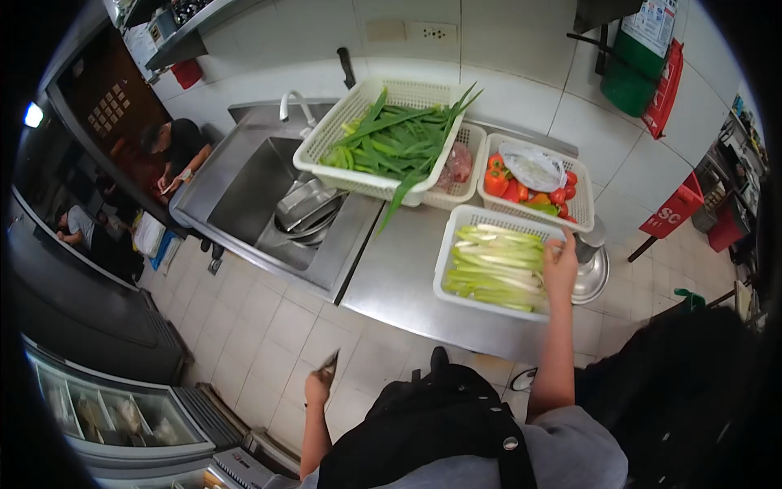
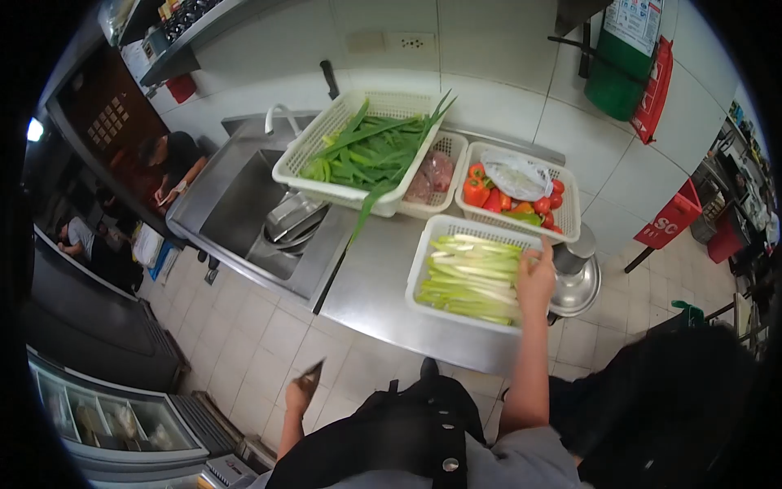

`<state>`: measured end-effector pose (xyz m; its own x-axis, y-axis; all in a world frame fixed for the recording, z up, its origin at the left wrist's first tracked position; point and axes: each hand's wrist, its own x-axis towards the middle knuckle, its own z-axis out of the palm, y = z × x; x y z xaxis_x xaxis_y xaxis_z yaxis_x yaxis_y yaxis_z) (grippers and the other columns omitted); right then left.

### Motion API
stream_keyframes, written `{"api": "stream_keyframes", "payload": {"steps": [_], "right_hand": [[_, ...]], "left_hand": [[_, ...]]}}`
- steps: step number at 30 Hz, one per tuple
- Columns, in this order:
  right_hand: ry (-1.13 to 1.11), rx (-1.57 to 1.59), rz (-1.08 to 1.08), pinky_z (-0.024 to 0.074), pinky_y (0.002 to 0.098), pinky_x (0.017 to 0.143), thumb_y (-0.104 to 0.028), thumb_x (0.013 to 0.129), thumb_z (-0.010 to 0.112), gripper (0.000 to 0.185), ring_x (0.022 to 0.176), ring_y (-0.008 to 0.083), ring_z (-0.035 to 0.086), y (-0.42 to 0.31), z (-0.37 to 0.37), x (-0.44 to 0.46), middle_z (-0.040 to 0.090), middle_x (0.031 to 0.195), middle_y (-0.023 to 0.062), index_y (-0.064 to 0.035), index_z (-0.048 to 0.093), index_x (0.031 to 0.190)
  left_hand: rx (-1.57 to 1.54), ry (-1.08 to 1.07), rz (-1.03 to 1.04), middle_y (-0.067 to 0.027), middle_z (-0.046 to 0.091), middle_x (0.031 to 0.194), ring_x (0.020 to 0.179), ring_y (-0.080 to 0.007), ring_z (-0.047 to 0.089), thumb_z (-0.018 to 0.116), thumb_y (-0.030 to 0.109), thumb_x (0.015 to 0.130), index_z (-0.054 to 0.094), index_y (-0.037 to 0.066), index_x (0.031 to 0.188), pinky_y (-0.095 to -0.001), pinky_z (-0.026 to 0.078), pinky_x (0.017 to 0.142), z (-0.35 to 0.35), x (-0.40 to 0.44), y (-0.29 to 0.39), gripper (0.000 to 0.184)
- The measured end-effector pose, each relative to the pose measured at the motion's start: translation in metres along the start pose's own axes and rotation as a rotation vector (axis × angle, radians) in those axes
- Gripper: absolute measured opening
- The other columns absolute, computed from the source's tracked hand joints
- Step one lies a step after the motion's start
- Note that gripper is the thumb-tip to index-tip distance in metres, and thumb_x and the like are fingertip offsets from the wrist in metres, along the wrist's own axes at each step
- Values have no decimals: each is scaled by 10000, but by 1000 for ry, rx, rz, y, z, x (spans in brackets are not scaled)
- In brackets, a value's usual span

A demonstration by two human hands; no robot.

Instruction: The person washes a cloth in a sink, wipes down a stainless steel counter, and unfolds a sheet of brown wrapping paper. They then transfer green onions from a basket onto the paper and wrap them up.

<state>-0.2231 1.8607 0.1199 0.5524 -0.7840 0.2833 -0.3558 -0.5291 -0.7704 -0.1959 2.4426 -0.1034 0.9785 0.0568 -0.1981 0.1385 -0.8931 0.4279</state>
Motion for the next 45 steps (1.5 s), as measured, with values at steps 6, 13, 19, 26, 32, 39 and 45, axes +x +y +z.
{"api": "stream_keyframes", "payload": {"steps": [6, 13, 19, 26, 32, 39, 45], "right_hand": [[145, -430, 25, 500, 366, 722, -368, 874, 641, 607, 810, 290, 653, 91, -25, 28, 666, 909, 187, 44, 491, 1293], [-354, 13, 498, 504, 344, 734, -526, 852, 624, 651, 793, 208, 652, 117, -23, 21, 687, 895, 174, 79, 636, 1093], [-288, 2, 534, 503, 339, 746, -422, 859, 601, 558, 816, 211, 654, 122, -23, -10, 689, 933, 185, 83, 645, 1091], [-360, -7, 758, 507, 362, 736, -366, 795, 588, 537, 851, 263, 665, 111, -38, -68, 687, 950, 197, 101, 641, 1052], [-348, 296, 908, 487, 308, 592, -310, 778, 575, 467, 728, 183, 614, 86, -44, -129, 649, 877, 104, 36, 613, 1089], [-42, 609, 987, 529, 342, 686, -165, 776, 569, 514, 853, 224, 629, 65, -33, -216, 622, 1028, 111, 10, 494, 1253], [164, 916, 897, 529, 411, 820, -114, 773, 580, 593, 1032, 257, 593, 40, -49, -232, 558, 1193, 130, -8, 408, 1330]], "left_hand": [[161, -476, 11, -233, 664, 949, 949, -401, 639, 437, 417, 926, 692, 64, 994, -485, 502, 830, 104, 3, -12, 441], [262, -601, -131, -157, 701, 978, 977, -349, 660, 551, 517, 812, 689, 124, 1027, -430, 527, 842, 90, 15, -5, 468], [286, -625, 51, -145, 706, 977, 973, -343, 665, 579, 520, 790, 686, 136, 1031, -421, 535, 829, 110, 84, -47, 466], [326, -645, 578, -142, 707, 917, 866, -304, 688, 610, 520, 789, 681, 125, 927, -404, 558, 712, 106, 160, -37, 424], [477, -693, 749, -137, 696, 815, 758, -263, 689, 631, 504, 791, 656, 109, 828, -386, 553, 636, 102, 169, 12, 398], [511, -816, 650, -141, 695, 811, 761, -272, 688, 627, 484, 793, 659, 105, 843, -392, 552, 641, 118, 190, 23, 384], [511, -834, 680, -144, 693, 808, 764, -279, 688, 623, 468, 795, 661, 103, 856, -396, 551, 645, 126, 206, 36, 372]]}}
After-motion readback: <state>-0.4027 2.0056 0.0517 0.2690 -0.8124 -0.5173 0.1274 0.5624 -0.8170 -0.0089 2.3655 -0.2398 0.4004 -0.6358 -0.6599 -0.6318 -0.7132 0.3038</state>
